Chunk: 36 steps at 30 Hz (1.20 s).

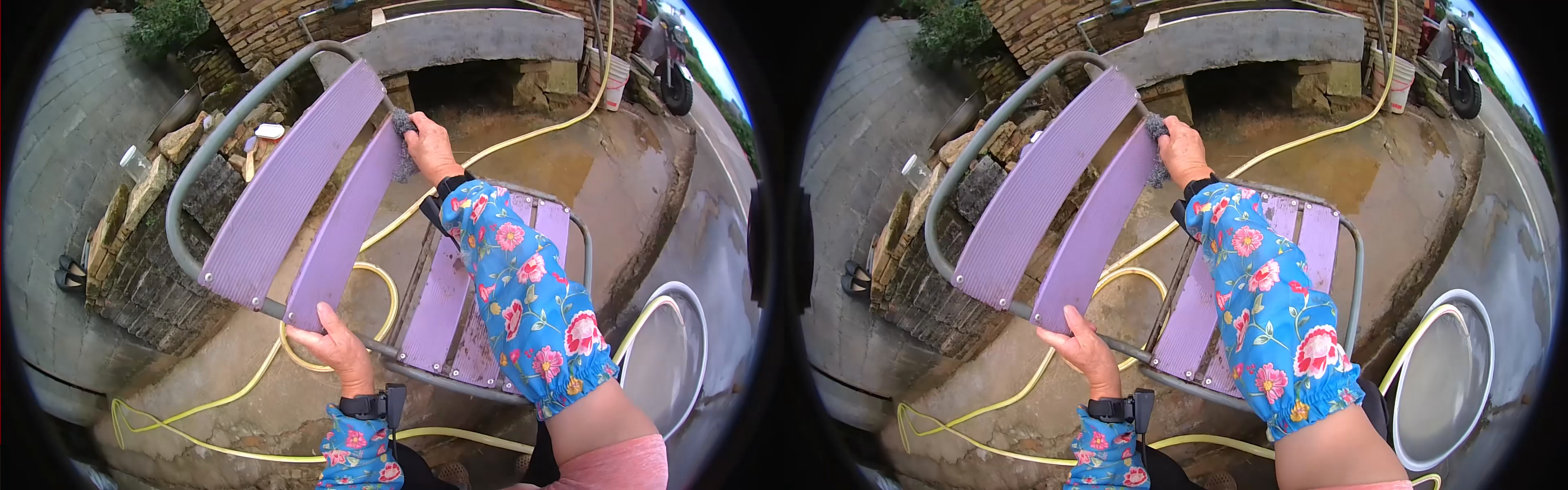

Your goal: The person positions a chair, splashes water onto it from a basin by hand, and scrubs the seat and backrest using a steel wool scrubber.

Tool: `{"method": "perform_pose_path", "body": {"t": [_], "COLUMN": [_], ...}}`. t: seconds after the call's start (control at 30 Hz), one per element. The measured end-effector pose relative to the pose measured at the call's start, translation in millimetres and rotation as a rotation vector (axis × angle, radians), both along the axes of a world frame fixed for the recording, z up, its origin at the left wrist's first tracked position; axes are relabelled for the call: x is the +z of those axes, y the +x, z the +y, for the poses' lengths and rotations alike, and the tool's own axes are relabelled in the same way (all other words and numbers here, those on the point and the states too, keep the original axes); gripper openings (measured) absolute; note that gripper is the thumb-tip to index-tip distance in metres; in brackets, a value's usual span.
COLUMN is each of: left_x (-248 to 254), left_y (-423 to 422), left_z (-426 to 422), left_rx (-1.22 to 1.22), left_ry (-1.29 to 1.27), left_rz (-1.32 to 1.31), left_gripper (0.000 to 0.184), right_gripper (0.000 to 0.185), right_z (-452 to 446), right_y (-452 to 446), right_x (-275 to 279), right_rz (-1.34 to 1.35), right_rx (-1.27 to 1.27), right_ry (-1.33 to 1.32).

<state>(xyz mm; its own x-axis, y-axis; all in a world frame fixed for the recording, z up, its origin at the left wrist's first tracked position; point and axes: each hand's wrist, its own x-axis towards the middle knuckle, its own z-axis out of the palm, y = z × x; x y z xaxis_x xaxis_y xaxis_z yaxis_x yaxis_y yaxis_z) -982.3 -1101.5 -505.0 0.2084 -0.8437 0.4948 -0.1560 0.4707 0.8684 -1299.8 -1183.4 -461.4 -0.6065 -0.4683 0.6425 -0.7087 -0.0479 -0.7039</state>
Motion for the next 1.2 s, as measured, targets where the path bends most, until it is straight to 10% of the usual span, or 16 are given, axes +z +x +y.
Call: {"method": "perform_pose_path", "body": {"t": [0.17,0.43,1.0,1.2], "left_x": [12.2,-4.9,-1.1,-3.6], "left_y": [-1.4,2.9,-0.6,-0.1], "left_z": [10.6,-4.9,2.5,1.4], "left_rx": [-0.058,-0.023,-0.038,-0.049], "left_ry": [0.191,0.004,-0.010,0.016], "left_rz": [0.052,0.003,0.045,0.066], "left_gripper": [0.047,0.038,0.035,0.036], "right_gripper": [0.030,0.022,0.050,0.033], "right_z": [45.4,-11.5,7.9,-13.9], "right_y": [86.0,-14.4,2.3,-7.8], "right_x": [-17.7,0.7,19.0,20.9], "right_rz": [0.196,0.029,-0.034,-0.061], "right_rx": [0.366,-0.102,0.099,-0.002], "right_ry": [-0.163,0.080,0.017,-0.066]}}
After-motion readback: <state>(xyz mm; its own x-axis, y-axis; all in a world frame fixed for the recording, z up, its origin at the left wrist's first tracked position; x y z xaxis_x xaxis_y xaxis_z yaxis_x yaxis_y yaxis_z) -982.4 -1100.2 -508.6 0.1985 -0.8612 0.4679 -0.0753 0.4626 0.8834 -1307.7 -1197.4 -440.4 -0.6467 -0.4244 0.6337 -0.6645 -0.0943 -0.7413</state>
